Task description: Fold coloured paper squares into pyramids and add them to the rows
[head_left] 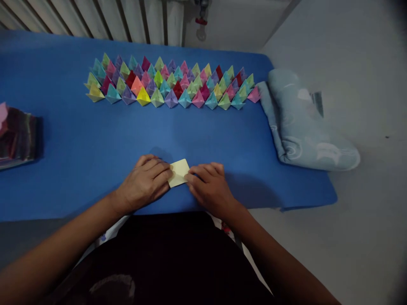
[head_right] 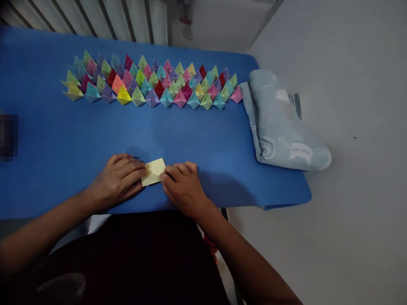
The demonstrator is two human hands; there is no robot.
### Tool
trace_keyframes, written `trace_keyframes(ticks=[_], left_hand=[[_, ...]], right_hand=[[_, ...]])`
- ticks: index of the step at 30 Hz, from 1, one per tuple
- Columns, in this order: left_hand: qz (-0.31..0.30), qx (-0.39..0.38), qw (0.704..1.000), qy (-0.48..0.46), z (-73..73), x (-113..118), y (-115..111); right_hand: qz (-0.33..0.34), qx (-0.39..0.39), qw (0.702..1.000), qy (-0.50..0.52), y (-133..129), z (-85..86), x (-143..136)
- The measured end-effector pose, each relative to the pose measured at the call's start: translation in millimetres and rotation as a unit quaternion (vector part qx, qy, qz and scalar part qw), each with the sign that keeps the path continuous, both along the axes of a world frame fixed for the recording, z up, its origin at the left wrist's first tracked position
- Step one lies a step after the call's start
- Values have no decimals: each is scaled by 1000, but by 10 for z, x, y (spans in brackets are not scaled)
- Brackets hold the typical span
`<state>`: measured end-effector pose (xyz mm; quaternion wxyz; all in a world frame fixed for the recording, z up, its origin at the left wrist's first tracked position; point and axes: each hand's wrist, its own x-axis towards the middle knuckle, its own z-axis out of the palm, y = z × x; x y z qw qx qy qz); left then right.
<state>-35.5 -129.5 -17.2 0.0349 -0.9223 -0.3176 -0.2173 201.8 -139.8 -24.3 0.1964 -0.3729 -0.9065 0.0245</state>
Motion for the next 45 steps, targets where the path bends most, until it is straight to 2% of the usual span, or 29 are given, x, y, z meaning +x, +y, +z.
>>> trace_keyframes(ticks=[9,15,20,23,28,34,45], left_hand=[[12,-37,999,-14,-16,-74,40],[33,-117,992,-30,-36,-141,153],[39,-204,977,-43,-13,-165,301],[39,-229,972,-36,0,-160,372],[54,-216,975,-27,-20,-113,396],[107,-161,981,-22,-95,-5,331],[126,-99,987,3,-110,69,279]], right_hand=[[-88,-59,992,64,-120,-6,-61],[-148,-124,973,127,-126,-2,-91],[-174,-141,962,158,-130,-7,-129],[-178,-144,958,172,-132,-17,-134],[-190,-144,956,171,-129,-22,-150],[-198,-136,960,141,-116,-16,-172],[-208,-139,954,163,-106,-14,-192]])
